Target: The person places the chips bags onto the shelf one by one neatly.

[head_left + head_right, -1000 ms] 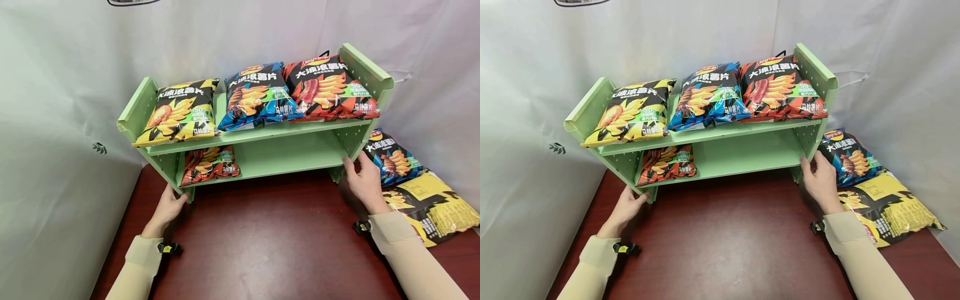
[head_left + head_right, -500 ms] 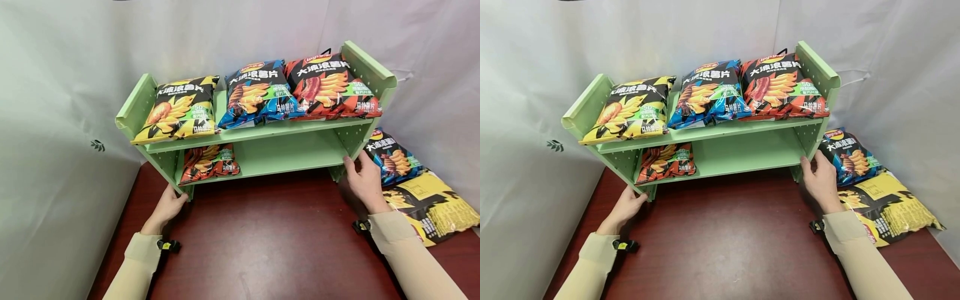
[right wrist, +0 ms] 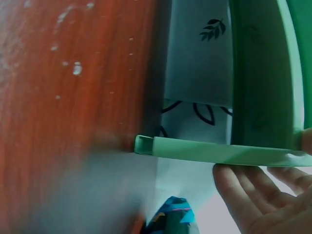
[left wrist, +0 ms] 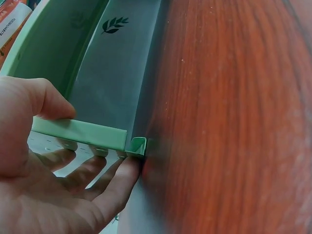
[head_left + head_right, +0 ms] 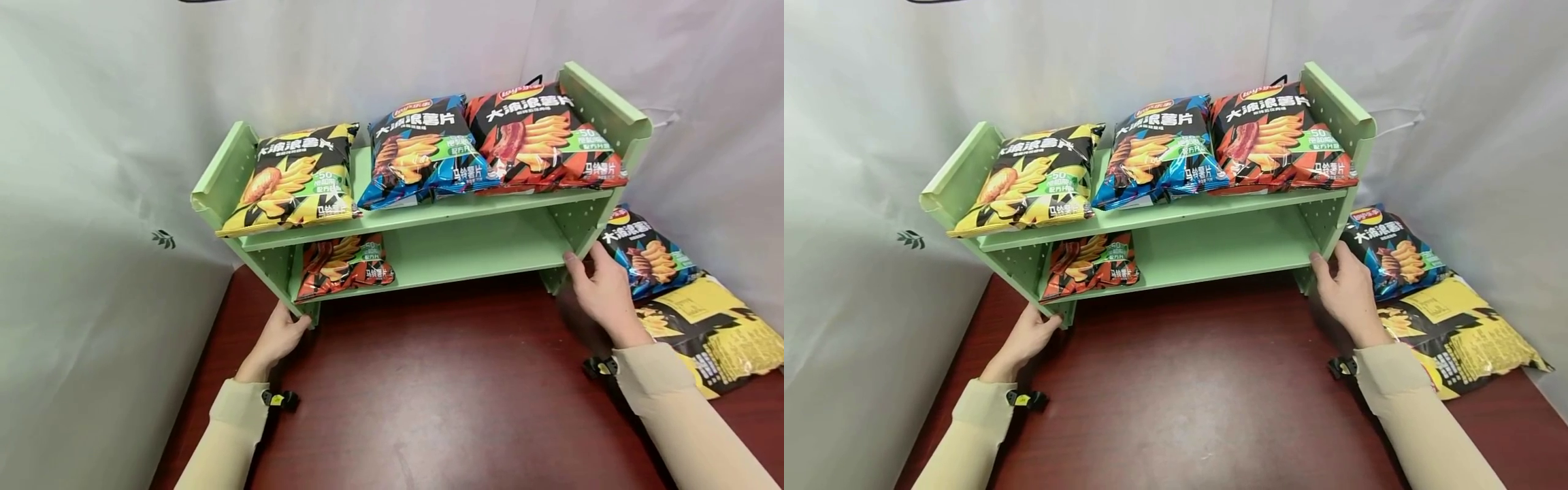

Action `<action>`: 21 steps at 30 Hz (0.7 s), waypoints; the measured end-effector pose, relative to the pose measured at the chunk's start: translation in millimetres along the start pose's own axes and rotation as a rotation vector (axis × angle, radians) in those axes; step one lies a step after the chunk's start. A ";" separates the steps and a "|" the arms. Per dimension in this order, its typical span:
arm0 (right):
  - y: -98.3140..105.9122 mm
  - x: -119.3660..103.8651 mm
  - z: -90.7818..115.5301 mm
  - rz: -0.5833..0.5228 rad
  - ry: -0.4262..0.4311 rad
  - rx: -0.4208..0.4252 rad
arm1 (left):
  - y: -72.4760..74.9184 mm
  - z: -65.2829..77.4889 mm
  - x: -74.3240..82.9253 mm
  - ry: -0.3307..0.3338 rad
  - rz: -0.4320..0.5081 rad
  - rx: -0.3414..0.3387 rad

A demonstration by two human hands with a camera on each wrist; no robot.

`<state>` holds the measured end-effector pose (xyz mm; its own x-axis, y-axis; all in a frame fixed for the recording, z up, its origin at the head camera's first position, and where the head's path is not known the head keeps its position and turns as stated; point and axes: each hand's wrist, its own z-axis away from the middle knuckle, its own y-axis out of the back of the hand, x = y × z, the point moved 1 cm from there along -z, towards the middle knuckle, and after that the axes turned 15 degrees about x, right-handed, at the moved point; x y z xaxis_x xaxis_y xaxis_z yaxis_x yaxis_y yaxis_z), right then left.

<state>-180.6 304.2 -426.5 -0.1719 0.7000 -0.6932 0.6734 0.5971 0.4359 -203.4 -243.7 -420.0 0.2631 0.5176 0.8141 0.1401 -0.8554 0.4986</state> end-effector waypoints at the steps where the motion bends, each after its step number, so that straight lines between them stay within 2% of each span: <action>1: 1.8 -0.5 -0.2 0.009 0.000 -0.015 | -0.3 -0.3 0.4 0.000 -0.004 0.000; 4: 6.9 -2.4 -0.7 0.042 0.000 -0.070 | -1.2 -1.0 -1.4 -0.003 -0.010 0.001; 11: 31.2 -10.6 3.0 0.132 0.019 -0.262 | -5.7 -8.9 -33.4 -0.020 -0.008 0.009; 15: 50.8 -11.5 14.4 0.188 0.079 -0.383 | -6.1 -8.9 -36.5 -0.031 -0.019 0.017; 18: 66.4 -6.8 24.9 0.246 0.164 -0.417 | -5.6 -7.9 -36.0 -0.025 -0.018 0.026; 21: 81.3 1.3 35.4 0.311 0.238 -0.381 | -5.5 -7.3 -34.9 -0.021 -0.021 0.034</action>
<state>-100.6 339.8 -412.3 -0.1939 0.9092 -0.3684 0.4177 0.4162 0.8076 -220.3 -256.9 -449.0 0.2794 0.5353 0.7971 0.1777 -0.8447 0.5049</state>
